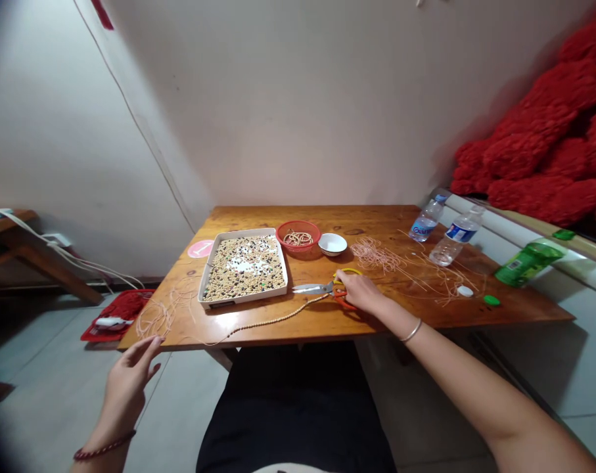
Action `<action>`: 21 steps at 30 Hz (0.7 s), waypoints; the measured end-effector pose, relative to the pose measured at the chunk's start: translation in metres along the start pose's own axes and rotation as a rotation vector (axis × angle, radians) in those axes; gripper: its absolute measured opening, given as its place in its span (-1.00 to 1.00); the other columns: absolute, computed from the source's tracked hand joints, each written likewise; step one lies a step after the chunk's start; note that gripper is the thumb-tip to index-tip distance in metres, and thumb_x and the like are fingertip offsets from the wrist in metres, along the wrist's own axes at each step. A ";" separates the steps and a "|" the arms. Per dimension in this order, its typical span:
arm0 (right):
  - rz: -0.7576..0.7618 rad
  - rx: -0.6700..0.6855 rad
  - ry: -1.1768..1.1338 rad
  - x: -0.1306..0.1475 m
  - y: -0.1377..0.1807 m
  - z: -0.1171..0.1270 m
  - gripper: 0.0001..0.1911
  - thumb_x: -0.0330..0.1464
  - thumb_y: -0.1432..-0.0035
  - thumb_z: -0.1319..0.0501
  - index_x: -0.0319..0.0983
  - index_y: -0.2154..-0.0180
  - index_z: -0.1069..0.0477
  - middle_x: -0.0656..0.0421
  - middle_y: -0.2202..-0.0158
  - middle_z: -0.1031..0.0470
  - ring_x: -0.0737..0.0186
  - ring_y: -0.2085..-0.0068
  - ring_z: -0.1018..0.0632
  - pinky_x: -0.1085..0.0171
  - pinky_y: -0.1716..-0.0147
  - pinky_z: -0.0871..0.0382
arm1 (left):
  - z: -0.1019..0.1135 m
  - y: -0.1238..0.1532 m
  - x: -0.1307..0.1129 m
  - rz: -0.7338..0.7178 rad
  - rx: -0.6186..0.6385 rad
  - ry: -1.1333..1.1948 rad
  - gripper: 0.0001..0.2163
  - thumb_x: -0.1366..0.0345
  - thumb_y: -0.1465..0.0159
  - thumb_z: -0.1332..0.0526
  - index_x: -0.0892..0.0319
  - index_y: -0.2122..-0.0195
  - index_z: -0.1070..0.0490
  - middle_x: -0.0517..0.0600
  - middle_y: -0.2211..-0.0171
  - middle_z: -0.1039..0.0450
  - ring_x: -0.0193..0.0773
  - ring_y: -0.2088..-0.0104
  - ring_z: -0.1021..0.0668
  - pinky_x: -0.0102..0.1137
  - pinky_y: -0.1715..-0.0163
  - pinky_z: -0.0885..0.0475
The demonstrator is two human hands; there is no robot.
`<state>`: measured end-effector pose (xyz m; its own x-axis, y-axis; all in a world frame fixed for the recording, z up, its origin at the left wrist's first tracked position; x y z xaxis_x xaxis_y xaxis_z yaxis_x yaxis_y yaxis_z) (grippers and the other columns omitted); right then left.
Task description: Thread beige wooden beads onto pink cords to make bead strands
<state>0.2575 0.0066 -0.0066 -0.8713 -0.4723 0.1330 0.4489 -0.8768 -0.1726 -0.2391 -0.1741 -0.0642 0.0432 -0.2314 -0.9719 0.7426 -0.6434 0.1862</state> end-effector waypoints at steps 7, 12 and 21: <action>0.116 0.095 0.160 0.014 -0.008 -0.015 -0.85 -0.38 -0.19 -0.09 -0.23 0.18 -0.31 0.02 0.35 -0.54 0.13 0.36 -0.52 0.32 0.46 -0.10 | -0.005 0.007 -0.004 -0.014 0.024 -0.010 -0.54 0.04 0.12 -0.39 0.14 0.21 -0.49 0.04 0.09 -0.48 -0.18 0.11 -0.49 -0.53 0.45 -0.37; 0.119 0.059 0.148 0.008 -0.009 -0.011 -0.82 -0.38 -0.16 -0.12 -0.24 0.16 -0.30 0.03 0.35 -0.53 0.13 0.36 -0.51 0.32 0.46 -0.10 | -0.005 0.008 -0.004 -0.015 0.024 -0.011 -0.55 0.03 0.11 -0.38 0.13 0.21 -0.49 0.03 0.07 -0.47 -0.18 0.10 -0.48 -0.52 0.43 -0.37; 0.024 -0.015 -0.062 -0.013 -0.007 0.004 -0.83 -0.31 -0.12 -0.15 -0.17 0.20 -0.27 0.09 0.27 -0.53 0.13 0.34 -0.53 0.32 0.45 -0.17 | -0.008 0.010 -0.001 0.010 0.012 -0.002 -0.52 0.00 0.14 -0.37 0.14 0.21 -0.47 0.05 0.12 -0.49 -0.17 0.12 -0.49 -0.50 0.43 -0.36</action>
<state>0.2661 0.0184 -0.0033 -0.8462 -0.4984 0.1887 0.4663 -0.8639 -0.1906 -0.2268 -0.1745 -0.0624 0.0497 -0.2391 -0.9697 0.7339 -0.6498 0.1979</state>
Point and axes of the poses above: each hand's wrist, its own y-axis away from the middle knuckle, its own z-axis out of the back of the hand, x = y × z, the point moved 9 cm from there along -y, towards the middle knuckle
